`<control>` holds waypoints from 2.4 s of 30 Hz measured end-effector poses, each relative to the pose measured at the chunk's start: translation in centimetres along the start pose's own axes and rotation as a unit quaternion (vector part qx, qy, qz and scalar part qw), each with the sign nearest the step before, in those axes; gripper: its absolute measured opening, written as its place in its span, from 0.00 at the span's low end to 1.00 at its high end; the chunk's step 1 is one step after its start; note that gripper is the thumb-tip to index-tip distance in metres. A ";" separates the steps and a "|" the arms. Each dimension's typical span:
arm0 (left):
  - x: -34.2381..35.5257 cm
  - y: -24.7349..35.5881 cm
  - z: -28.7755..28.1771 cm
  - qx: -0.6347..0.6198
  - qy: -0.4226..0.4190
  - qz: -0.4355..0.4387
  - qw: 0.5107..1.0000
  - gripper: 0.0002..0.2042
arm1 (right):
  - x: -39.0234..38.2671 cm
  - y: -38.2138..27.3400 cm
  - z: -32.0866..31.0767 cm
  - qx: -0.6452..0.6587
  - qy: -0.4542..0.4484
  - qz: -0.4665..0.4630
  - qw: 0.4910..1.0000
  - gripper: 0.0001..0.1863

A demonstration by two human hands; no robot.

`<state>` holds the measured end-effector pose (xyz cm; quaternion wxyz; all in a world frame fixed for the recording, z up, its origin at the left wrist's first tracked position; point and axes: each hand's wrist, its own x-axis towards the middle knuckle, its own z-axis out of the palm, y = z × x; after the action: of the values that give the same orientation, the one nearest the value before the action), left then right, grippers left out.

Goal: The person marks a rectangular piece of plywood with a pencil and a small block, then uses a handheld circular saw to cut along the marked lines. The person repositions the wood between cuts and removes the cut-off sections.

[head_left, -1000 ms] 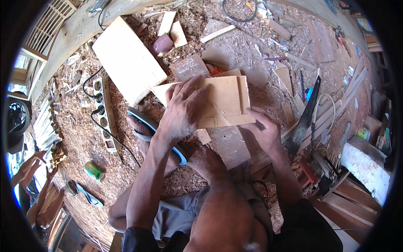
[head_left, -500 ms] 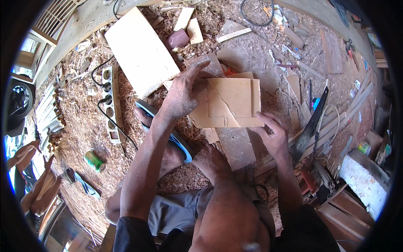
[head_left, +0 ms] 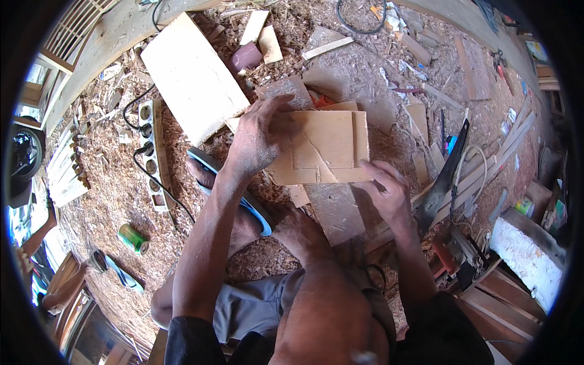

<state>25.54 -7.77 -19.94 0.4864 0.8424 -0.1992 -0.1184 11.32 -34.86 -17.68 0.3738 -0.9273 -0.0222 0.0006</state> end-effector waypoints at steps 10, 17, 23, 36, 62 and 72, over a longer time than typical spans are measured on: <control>-0.1 0.8 0.2 -0.050 0.035 -0.071 0.996 0.19 | -2.1 -0.1 2.2 0.036 0.072 0.135 0.988 0.25; -0.2 0.8 0.2 -0.020 0.042 -0.055 0.997 0.16 | -3.1 -0.3 3.5 0.059 0.139 0.146 0.978 0.21; -0.1 0.4 0.3 -0.024 0.035 -0.055 0.998 0.13 | -3.2 0.8 3.8 0.191 0.132 0.203 0.951 0.21; 0.2 -0.2 0.5 -0.006 0.033 -0.064 0.997 0.15 | -3.3 1.5 3.7 0.305 0.111 0.236 0.916 0.19; -3.9 1.6 -0.4 -0.019 0.328 -0.165 0.930 0.17 | 1.3 0.8 -2.1 0.300 0.160 0.167 0.926 0.14; -7.8 4.0 5.4 -0.414 0.393 -0.315 0.758 0.30 | 26.9 -1.0 -1.2 0.208 0.093 -0.040 0.973 0.12</control>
<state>15.56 -10.22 -19.17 0.7584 0.5470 0.3544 0.0055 38.21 -33.82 -15.69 0.5589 -0.8234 -0.0236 -0.0957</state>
